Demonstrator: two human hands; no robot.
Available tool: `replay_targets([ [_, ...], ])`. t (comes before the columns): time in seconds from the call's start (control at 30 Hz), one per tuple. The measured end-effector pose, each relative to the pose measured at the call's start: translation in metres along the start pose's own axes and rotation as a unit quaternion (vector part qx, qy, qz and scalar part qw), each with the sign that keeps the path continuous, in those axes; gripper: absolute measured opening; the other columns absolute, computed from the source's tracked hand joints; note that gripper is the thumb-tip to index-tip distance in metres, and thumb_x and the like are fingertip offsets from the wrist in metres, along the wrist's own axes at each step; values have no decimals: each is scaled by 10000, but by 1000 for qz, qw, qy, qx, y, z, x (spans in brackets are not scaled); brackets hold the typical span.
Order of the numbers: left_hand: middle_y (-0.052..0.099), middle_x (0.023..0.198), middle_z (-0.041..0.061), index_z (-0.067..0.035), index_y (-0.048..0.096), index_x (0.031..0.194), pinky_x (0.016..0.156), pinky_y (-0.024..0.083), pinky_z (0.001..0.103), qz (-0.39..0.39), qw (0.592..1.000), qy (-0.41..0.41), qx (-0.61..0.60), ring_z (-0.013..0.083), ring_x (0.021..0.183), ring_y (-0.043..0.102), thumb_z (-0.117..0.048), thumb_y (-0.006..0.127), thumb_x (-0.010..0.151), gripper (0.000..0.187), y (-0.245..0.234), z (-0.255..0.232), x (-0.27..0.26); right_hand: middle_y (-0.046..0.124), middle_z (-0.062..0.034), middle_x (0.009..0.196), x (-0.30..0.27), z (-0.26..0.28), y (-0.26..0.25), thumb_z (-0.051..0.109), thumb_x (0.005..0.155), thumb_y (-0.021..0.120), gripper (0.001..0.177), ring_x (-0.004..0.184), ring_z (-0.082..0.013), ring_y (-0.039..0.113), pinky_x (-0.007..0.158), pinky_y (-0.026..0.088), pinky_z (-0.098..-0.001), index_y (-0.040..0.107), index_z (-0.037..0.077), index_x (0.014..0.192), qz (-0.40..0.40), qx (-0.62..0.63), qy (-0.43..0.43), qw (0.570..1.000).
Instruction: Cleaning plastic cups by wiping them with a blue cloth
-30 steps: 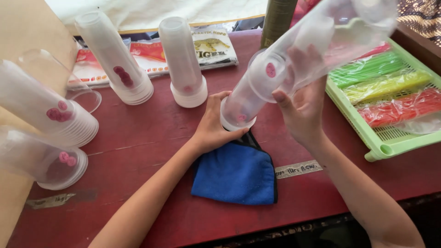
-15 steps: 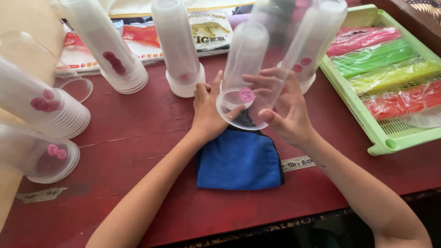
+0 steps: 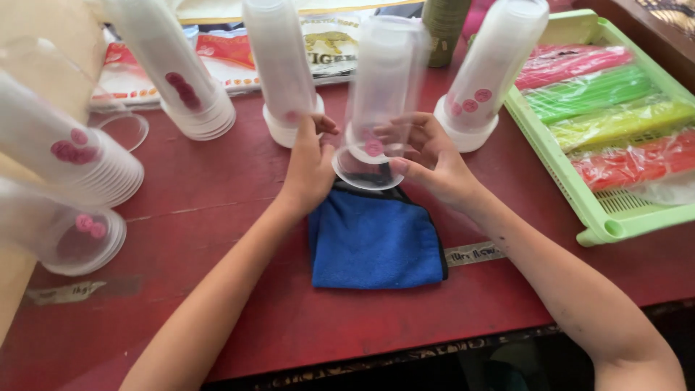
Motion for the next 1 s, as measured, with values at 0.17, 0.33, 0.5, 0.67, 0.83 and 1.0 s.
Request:
replay_targets([
  [0.17, 717, 1084, 95, -104, 685, 1170, 959, 556, 324, 28, 974, -48, -220, 184, 1128, 661, -76, 382, 906, 403, -18, -24, -2, 678, -164, 1101, -1, 1, 13, 129, 872, 779, 593, 969, -183, 705, 837, 605, -324, 492, -1, 1375, 23, 73, 14, 997],
  [0.33, 683, 1222, 176, -68, 509, 1428, 984, 532, 375, 103, 940, -74, -316, 235, 1154, 668, -411, 480, 1021, 533, -9, -46, -29, 670, -214, 1203, -3, 3, 24, 199, 943, 704, 578, 1036, -240, 703, 930, 594, -396, 489, -18, 1433, 27, 96, 37, 994],
  [0.5, 628, 1298, 128, -75, 385, 1510, 995, 513, 349, 117, 959, -74, -246, 227, 1188, 643, -310, 740, 944, 708, -23, -59, -53, 679, -181, 1218, -10, 17, 44, 220, 988, 656, 556, 1025, -205, 694, 924, 590, -350, 495, -2, 1473, 41, 46, 34, 997],
  [0.67, 615, 1124, 199, -275, 15, 1642, 956, 609, 429, 73, 957, -29, -280, 368, 1060, 748, -356, 673, 1004, 920, -57, -72, -57, 633, -93, 1189, -22, 20, 45, 166, 1062, 537, 298, 1125, -192, 640, 951, 562, -353, 607, 40, 1323, 2, -118, 22, 993],
  [0.83, 407, 1458, 171, -376, 25, 1638, 890, 751, 469, 58, 968, 14, -243, 329, 1043, 796, -448, 574, 1084, 784, -78, -107, -52, 610, -68, 1195, -27, 68, 94, 213, 1018, 594, 157, 1243, -258, 555, 1108, 420, -407, 705, 133, 1094, 209, -259, -83, 939],
  [1.0, 769, 1227, 341, -373, -84, 1613, 796, 764, 410, 17, 953, -103, -284, 335, 826, 863, -575, 531, 943, 931, -82, -98, -46, 433, -137, 1572, -47, 64, 127, 378, 904, 758, 195, 1557, -389, 239, 1249, 78, -623, 731, 204, 988, 398, -262, -113, 872],
])
Point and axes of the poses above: each hand's wrist, its own x-axis towards the middle knuckle, its own y-axis out of the palm, z = x × y, the point moved 9 cm from there along x, towards the middle knuckle
